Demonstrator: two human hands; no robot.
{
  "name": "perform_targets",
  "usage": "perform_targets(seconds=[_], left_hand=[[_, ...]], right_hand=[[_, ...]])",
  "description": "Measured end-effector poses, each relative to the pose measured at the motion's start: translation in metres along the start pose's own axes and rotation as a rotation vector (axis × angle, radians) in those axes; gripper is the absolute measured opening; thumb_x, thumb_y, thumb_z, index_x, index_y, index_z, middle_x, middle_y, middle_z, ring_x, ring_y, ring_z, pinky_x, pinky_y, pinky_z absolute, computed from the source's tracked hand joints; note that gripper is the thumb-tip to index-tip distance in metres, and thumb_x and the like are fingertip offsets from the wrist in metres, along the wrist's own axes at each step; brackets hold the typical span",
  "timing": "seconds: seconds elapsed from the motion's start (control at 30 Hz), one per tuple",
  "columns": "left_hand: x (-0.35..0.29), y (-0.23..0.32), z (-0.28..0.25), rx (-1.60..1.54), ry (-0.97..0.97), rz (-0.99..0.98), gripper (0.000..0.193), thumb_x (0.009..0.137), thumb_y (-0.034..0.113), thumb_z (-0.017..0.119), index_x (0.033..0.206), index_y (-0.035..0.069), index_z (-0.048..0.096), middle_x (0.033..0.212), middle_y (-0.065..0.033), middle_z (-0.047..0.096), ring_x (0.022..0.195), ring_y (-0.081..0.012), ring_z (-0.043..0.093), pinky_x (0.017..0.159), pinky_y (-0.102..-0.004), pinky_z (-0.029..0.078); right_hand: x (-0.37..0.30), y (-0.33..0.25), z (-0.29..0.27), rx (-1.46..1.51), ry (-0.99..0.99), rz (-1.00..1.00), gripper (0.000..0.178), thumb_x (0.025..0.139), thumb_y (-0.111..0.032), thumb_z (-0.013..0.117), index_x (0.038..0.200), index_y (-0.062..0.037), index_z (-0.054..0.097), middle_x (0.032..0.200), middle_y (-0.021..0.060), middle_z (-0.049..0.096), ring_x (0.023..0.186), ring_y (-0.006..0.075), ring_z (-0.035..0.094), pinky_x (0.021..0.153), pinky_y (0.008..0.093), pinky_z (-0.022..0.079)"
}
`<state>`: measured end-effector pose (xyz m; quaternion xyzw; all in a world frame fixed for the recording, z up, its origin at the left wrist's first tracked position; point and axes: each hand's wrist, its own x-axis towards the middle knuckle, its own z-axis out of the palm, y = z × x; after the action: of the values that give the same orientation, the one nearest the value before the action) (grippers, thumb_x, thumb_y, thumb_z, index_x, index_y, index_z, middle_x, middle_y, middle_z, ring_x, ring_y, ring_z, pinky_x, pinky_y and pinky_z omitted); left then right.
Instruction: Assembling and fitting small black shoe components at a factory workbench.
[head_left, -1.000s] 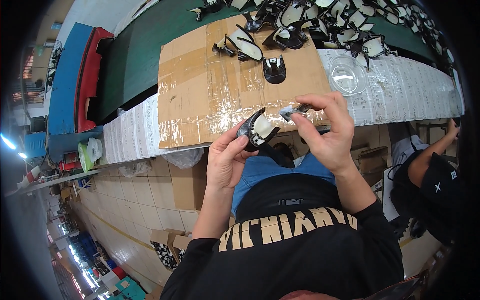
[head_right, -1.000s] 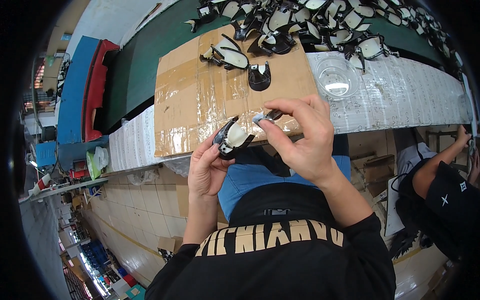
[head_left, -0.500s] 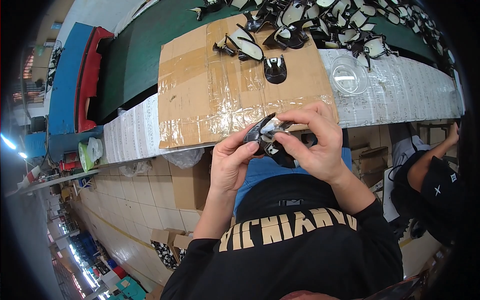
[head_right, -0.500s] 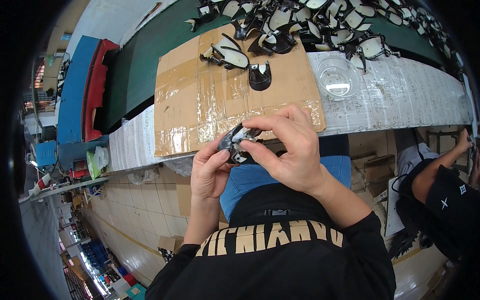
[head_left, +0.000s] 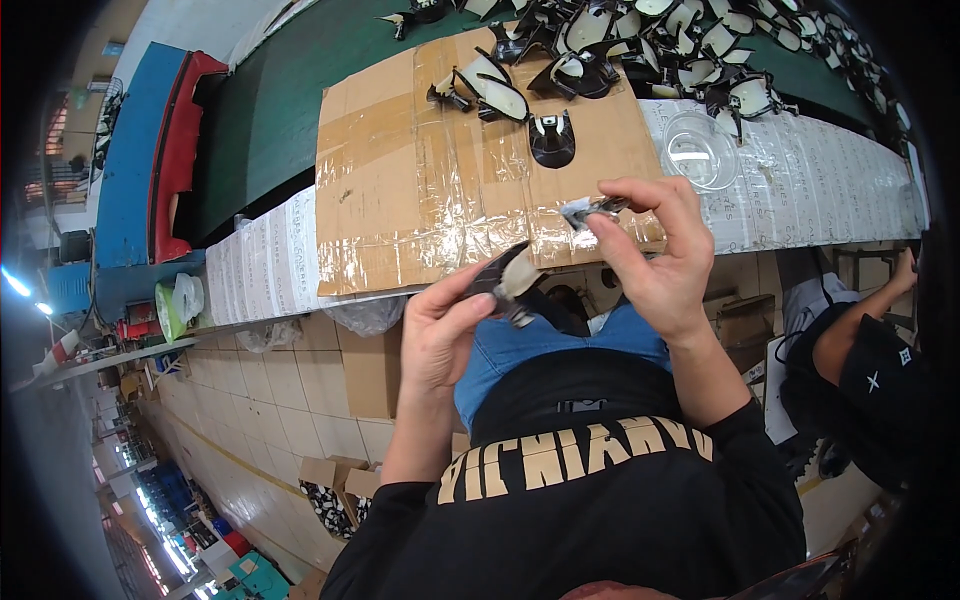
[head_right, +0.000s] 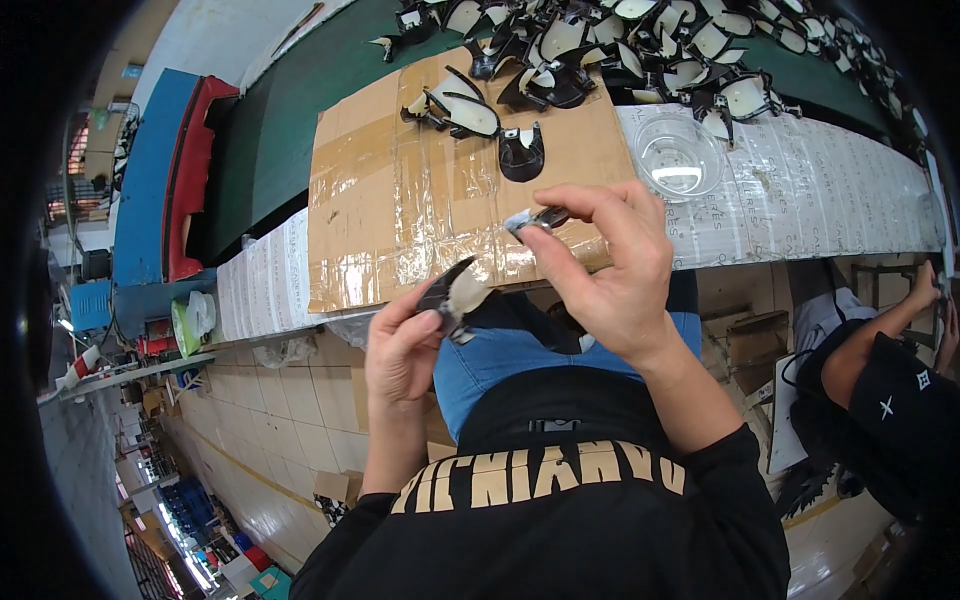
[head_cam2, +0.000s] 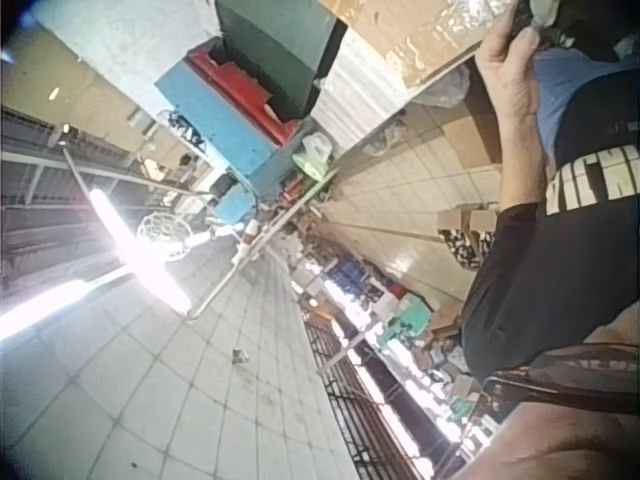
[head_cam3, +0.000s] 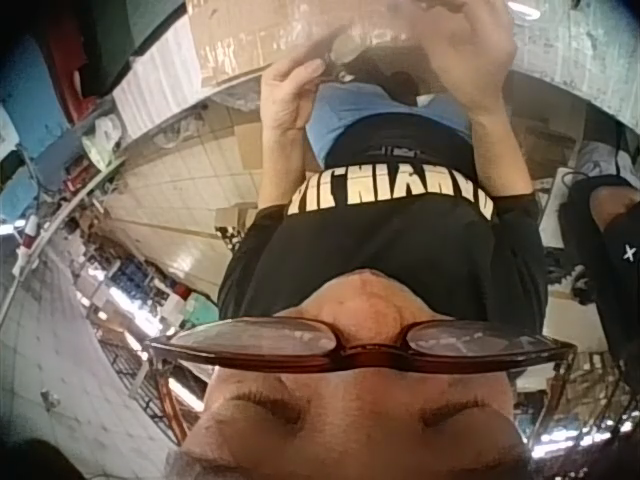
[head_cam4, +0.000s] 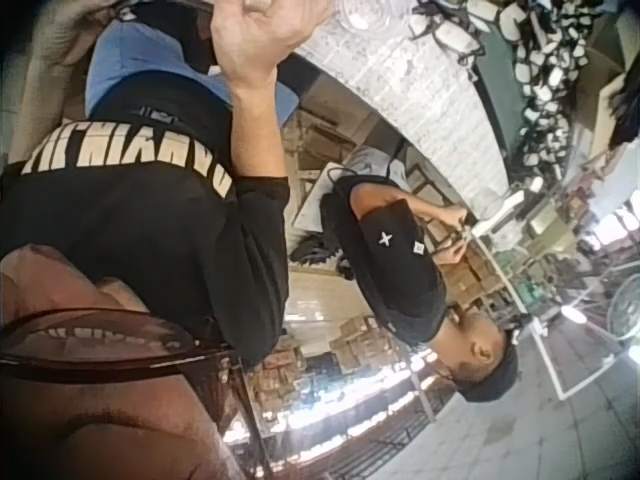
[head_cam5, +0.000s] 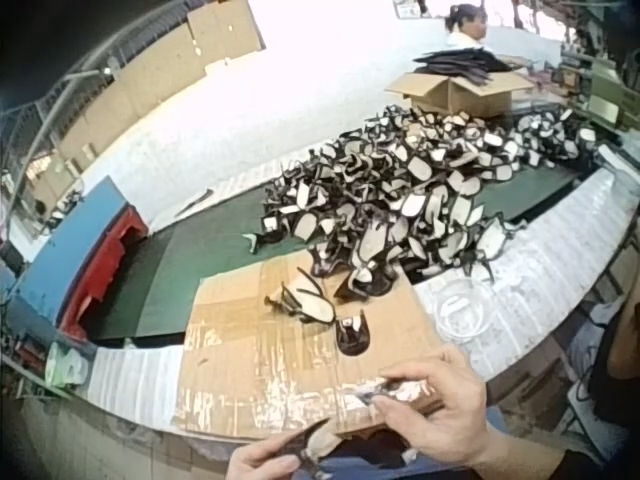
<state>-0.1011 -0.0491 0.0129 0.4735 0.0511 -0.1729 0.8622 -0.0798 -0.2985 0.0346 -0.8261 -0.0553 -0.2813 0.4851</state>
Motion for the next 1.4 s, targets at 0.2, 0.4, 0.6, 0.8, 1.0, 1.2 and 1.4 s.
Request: perform_targets(seconds=[0.2,0.4,0.6,0.8,1.0,1.2,1.4], left_hand=[[-0.048,0.077,-0.059,0.839,0.111,0.041,0.034,0.077,0.001,0.071,0.11,-0.007,0.074,0.088,-0.0055,0.066,0.083,-0.0138,0.059,0.077,-0.0254,0.045],[-0.045,0.079,-0.078,1.381,0.402,0.158,0.028,0.082,0.003,0.076,0.109,-0.003,0.075,0.09,-0.0062,0.07,0.084,-0.0109,0.063,0.076,-0.0269,0.05],[0.071,0.028,0.032,1.004,0.034,0.505,0.034,0.082,0.012,0.081,0.113,0.0,0.073,0.088,-0.0073,0.068,0.075,-0.0138,0.063,0.068,-0.0247,0.051],[0.151,-0.023,0.067,1.26,0.163,0.564,0.027,0.079,0.019,0.082,0.102,0.006,0.074,0.098,-0.0103,0.064,0.084,-0.0246,0.065,0.074,-0.0358,0.053],[0.16,-0.035,0.057,1.218,0.158,0.609,0.032,0.078,0.026,0.081,0.102,0.007,0.073,0.103,-0.0123,0.062,0.093,-0.0309,0.062,0.083,-0.042,0.051],[0.163,-0.042,0.072,1.499,0.211,0.754,0.032,0.08,0.024,0.08,0.106,0.006,0.074,0.112,-0.0139,0.062,0.098,-0.0309,0.064,0.085,-0.0404,0.052],[0.105,-0.021,0.068,0.723,-0.102,0.406,0.035,0.086,0.001,0.075,0.121,0.003,0.07,0.12,-0.011,0.062,0.1,-0.0153,0.066,0.083,-0.0272,0.054]], right_hand=[[0.003,0.019,-0.013,0.101,0.036,0.09,0.027,0.079,-0.005,0.081,0.104,-0.0048,0.072,0.092,0.0031,0.066,0.085,0.0154,0.056,0.08,0.0286,0.047],[0.007,0.025,-0.017,0.161,0.06,0.116,0.028,0.081,-0.004,0.079,0.108,-0.0029,0.071,0.09,0.004,0.061,0.085,0.0143,0.055,0.079,0.0269,0.047],[-0.002,0.012,-0.02,0.139,0.046,0.088,0.029,0.081,-0.003,0.078,0.109,-0.0028,0.071,0.09,0.0045,0.06,0.085,0.0153,0.055,0.079,0.0273,0.047],[-0.011,0.002,-0.03,0.078,0.048,0.079,0.035,0.08,-0.002,0.078,0.114,-0.0035,0.071,0.093,0.0053,0.061,0.089,0.0161,0.055,0.083,0.0275,0.046],[-0.009,0.007,-0.031,0.108,0.037,0.136,0.034,0.08,-0.001,0.077,0.114,-0.0035,0.071,0.096,0.0051,0.062,0.09,0.016,0.055,0.084,0.0277,0.046],[-0.007,0.005,-0.023,0.188,0.051,0.128,0.032,0.081,-0.001,0.077,0.113,-0.003,0.071,0.097,0.0056,0.064,0.092,0.0165,0.057,0.086,0.0279,0.047],[-0.007,0.003,-0.035,0.242,0.134,0.15,0.029,0.081,-0.001,0.078,0.109,-0.0019,0.071,0.097,0.0069,0.064,0.094,0.0169,0.06,0.085,0.0289,0.048]])
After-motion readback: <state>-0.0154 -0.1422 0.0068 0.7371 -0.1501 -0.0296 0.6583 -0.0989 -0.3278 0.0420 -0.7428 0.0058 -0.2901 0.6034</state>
